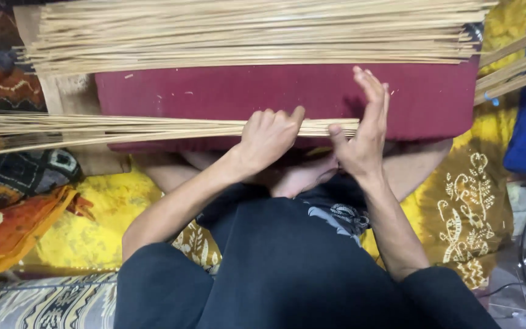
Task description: Organizing and aligning thin wooden sticks into bundles on a padded surface.
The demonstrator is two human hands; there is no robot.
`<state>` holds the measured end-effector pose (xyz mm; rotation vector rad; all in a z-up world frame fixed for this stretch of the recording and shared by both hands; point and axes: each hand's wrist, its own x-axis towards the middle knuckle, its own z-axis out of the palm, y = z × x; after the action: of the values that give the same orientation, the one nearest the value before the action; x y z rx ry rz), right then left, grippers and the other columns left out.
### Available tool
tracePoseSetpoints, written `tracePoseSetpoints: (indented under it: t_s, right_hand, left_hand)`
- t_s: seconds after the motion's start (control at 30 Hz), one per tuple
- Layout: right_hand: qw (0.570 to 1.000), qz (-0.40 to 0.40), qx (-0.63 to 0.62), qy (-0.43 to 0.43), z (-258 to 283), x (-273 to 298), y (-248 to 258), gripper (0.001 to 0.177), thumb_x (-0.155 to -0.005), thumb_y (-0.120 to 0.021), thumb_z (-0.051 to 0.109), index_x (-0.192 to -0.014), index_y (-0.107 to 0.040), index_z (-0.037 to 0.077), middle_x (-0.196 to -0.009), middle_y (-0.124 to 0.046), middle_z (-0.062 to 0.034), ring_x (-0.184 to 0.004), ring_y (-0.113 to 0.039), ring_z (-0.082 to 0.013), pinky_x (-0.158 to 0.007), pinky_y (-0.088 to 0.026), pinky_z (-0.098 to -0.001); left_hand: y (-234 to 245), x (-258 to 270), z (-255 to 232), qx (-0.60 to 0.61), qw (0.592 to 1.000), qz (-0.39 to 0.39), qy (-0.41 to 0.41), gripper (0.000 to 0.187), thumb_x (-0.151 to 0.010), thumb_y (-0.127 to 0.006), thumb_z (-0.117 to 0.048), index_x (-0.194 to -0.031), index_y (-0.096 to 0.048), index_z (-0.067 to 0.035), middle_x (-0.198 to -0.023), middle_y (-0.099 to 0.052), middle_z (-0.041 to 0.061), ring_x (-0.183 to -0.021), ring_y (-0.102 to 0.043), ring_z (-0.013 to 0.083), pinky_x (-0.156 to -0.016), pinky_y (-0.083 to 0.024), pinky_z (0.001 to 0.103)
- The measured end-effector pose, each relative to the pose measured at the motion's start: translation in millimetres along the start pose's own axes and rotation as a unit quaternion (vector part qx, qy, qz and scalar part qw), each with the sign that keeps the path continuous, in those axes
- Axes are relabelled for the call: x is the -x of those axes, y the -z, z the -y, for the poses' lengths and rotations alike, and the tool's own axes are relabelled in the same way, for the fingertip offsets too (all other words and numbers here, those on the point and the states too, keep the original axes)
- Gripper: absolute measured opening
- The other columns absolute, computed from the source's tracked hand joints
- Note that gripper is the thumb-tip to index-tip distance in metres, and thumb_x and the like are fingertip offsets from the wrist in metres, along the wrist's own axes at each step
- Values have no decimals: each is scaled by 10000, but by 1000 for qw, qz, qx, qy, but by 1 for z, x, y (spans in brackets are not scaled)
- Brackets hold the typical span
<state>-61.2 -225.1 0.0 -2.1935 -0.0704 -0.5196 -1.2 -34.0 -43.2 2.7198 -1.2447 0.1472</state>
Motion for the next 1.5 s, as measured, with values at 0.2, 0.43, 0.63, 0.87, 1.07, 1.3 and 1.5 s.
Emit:
tracePoseSetpoints:
  t_s: [0.2, 0.43, 0.63, 0.87, 1.07, 1.3, 1.5]
  right_hand:
    - [907, 223, 316, 168, -13, 1, 16, 491, -929, -673, 492, -1267, -670, 135, -1028, -685, -55, -1048, -679, -238, -1098, -493, -441]
    - [880, 216, 390, 161, -79, 27, -3, 191, -834, -659, 412, -855, -547, 258, -674, -532, 79, -609, -617, -141, -581, -501, -307]
    - [893, 229, 373, 102, -106, 9, 17, 209, -846, -655, 435, -782, -543, 271, -613, -573, 58, -622, -672, -206, -596, -554, -378]
    - [904, 202, 348, 142, -119, 5, 15, 330, -824, -673, 548, -783, -531, 253, -609, -578, 44, -618, -675, -208, -594, -544, -355]
    - [922, 152, 291, 205, -110, -3, 21, 613, -1007, -613, 674, -751, -515, 126, -614, -535, -52, -592, -650, -246, -605, -550, -337]
    - [918, 146, 289, 229, -128, 6, 20, 596, -1069, -637, 600, -751, -527, 108, -638, -512, -64, -626, -647, -258, -628, -543, -353]
    - [915, 142, 292, 239, -136, 11, 18, 601, -1084, -624, 606, -766, -520, 107, -669, -486, -65, -646, -621, -261, -652, -536, -350]
  left_hand:
    - [-8, -2, 4, 32, 999, 24, 4, 74, -844, -592, -125, -913, -619, -122, -586, -637, 104, -564, -718, 358, -521, -587, 478]
    - [-6, 0, -4, 64, 997, 52, 6, 87, -838, -636, -147, -913, -633, -104, -649, -665, 125, -615, -730, 373, -570, -589, 487]
    - [-3, 1, 28, 16, 998, 48, 29, 200, -813, -772, -269, -902, -633, -157, -734, -686, 50, -665, -745, 302, -620, -600, 423]
    - [-15, 11, 47, 47, 999, -17, 11, 267, -795, -765, -353, -862, -627, -134, -674, -673, 75, -595, -729, 324, -555, -594, 450]
    - [-3, 1, 44, 63, 990, -121, -28, 367, -889, -744, -466, -859, -599, -131, -684, -639, 44, -613, -720, 243, -583, -594, 354]
    - [-27, 7, 44, 95, 981, -163, -50, 396, -972, -643, -504, -958, -609, -111, -837, -548, 54, -771, -634, 273, -675, -521, 360]
    - [-33, 10, 50, 116, 981, -150, -47, 369, -1023, -572, -496, -1092, -634, -138, -1009, -535, 53, -916, -554, 271, -771, -449, 388]
